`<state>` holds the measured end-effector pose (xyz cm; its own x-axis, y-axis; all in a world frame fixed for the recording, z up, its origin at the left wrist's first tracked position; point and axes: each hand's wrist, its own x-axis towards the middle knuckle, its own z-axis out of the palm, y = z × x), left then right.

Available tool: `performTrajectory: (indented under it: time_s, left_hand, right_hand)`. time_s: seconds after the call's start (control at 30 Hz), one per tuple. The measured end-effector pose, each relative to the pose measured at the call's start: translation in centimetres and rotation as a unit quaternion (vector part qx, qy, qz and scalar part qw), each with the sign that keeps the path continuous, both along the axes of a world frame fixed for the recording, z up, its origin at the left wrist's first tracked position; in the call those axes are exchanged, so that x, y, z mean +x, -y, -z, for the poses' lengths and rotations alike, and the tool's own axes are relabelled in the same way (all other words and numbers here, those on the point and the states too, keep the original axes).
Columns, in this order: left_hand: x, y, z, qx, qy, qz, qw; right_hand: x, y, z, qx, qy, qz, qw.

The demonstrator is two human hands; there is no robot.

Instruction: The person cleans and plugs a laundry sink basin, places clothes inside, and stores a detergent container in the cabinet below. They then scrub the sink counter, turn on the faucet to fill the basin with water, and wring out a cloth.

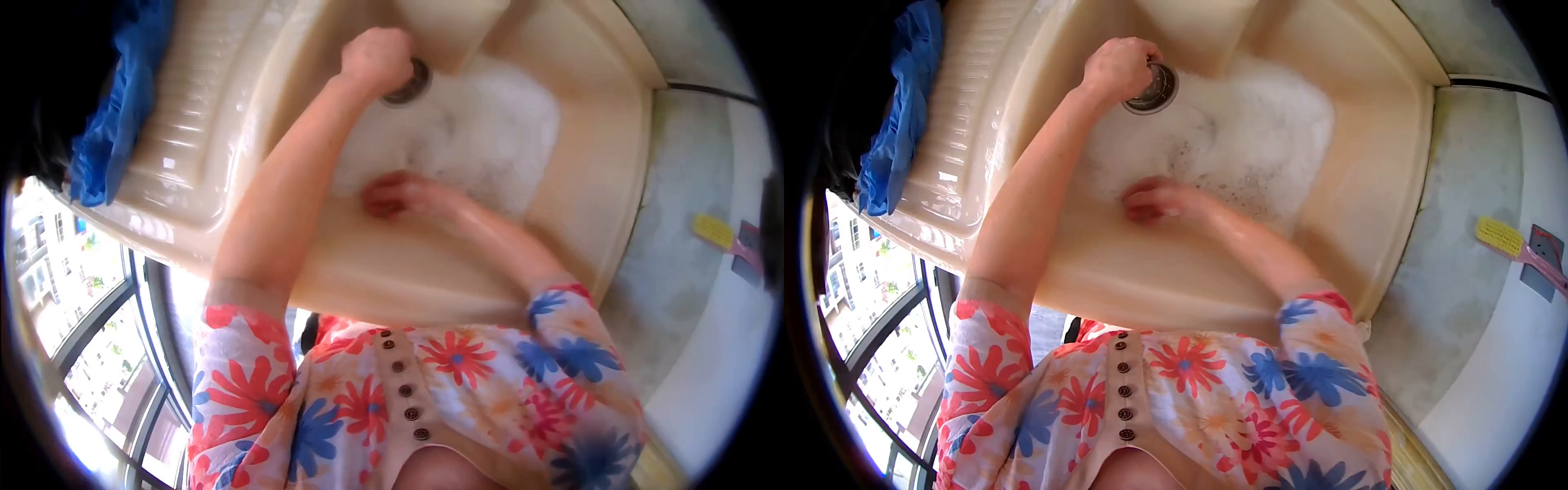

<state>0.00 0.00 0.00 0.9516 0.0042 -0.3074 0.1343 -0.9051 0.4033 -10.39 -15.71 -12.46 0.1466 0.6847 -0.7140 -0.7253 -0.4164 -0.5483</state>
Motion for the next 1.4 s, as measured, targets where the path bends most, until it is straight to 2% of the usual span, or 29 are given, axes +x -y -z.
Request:
performTrajectory:
  time_s: [0.07, 0.17, 0.23, 0.3, 0.43, 0.47, 0.5, 0.57, 0.6, 0.63, 0.67, 0.73, 0.83, 0.93, 0.97, 1.03, 1.07, 1.1, 1.13, 1.2, 1.3, 1.4]
  left_hand:
    - [-0.3, -0.2, 0.3, -0.01, -0.012, 0.002, 1.0]
    - [-0.5, -0.3, 0.8, -0.006, 0.037, 0.026, 0.999]
    - [-0.5, 0.3, 0.2, -0.008, 0.014, 0.025, 1.0]
    - [-0.3, 0.1, -0.4, -0.01, 0.007, 0.015, 1.0]
    - [-0.3, -0.2, -0.2, -0.014, 0.025, 0.01, 1.0]
    - [-0.2, -0.2, 0.0, -0.011, 0.034, 0.017, 0.999]
    - [-0.2, -0.2, 0.2, -0.003, 0.032, 0.022, 0.999]
    - [-0.2, 0.1, 0.6, 0.009, 0.03, 0.033, 0.999]
    - [-0.4, 0.2, 0.9, 0.004, 0.031, 0.036, 0.999]
    - [-0.6, 0.2, 1.2, 0.001, 0.033, 0.039, 0.999]
    - [-0.6, 0.3, 1.0, -0.001, 0.036, 0.041, 0.998]
    - [-0.7, 0.5, 0.2, 0.01, -0.003, 0.038, 0.999]
    - [-0.9, 0.9, 0.5, -0.003, -0.012, 0.04, 0.999]
    - [-1.1, 1.2, 0.3, -0.011, -0.033, 0.041, 0.999]
    - [-1.1, 1.2, 0.0, -0.011, -0.043, 0.04, 0.998]
    - [-1.1, 1.4, -0.6, -0.02, -0.051, 0.046, 0.997]
    - [-1.2, 1.4, -0.8, -0.027, -0.051, 0.049, 0.997]
    - [-1.4, 1.3, -1.3, -0.035, -0.053, 0.05, 0.997]
    - [-1.4, 1.4, -2.1, -0.025, -0.065, 0.064, 0.996]
    - [-1.6, 0.8, -3.6, -0.008, -0.029, 0.073, 0.997]
    - [-2.7, -0.5, -4.8, -0.008, -0.003, 0.081, 0.997]
    - [-3.7, -1.9, -4.2, -0.008, 0.009, 0.088, 0.996]
  right_hand:
    - [-0.9, -2.8, 1.4, 0.076, -0.003, 0.016, 0.997]
    - [2.2, -2.2, 2.9, 0.158, 0.111, 0.133, 0.972]
    - [6.0, 1.9, 3.3, -0.077, 0.261, 0.118, 0.955]
    - [8.7, 6.7, 0.2, -0.233, 0.297, 0.062, 0.924]
    - [10.4, 10.0, -14.9, -0.1, 0.301, 0.098, 0.943]
    - [10.8, 10.8, -16.9, -0.082, 0.317, 0.119, 0.937]
    - [11.2, 12.2, -16.9, 0.011, 0.28, 0.173, 0.944]
    - [11.8, 14.6, -16.1, 0.192, 0.2, 0.274, 0.921]
    - [10.8, 14.5, -13.0, -0.024, 0.333, 0.09, 0.938]
    - [9.1, 13.7, -7.7, -0.24, 0.432, -0.101, 0.864]
    - [8.1, 13.0, -3.9, -0.434, 0.487, -0.279, 0.704]
    - [4.9, 12.8, -2.4, -0.388, 0.495, -0.066, 0.775]
    - [5.4, 14.0, -5.2, -0.384, 0.51, -0.134, 0.758]
    - [7.1, 13.9, -11.4, -0.264, 0.383, -0.051, 0.884]
    - [7.5, 13.6, -12.8, -0.181, 0.354, 0.064, 0.915]
    - [7.6, 13.0, -15.2, -0.002, 0.278, 0.286, 0.917]
    - [7.2, 13.4, -12.5, 0.125, 0.094, 0.389, 0.908]
    - [7.1, 14.4, -7.4, -0.078, 0.279, 0.113, 0.95]
    - [7.3, 15.3, -2.9, -0.271, 0.422, -0.177, 0.847]
    - [6.0, 16.0, -0.4, -0.306, 0.563, -0.241, 0.729]
    - [5.8, 13.0, -5.6, -0.318, 0.426, 0.027, 0.846]
    - [7.5, 13.1, -6.2, -0.284, 0.402, 0.034, 0.87]
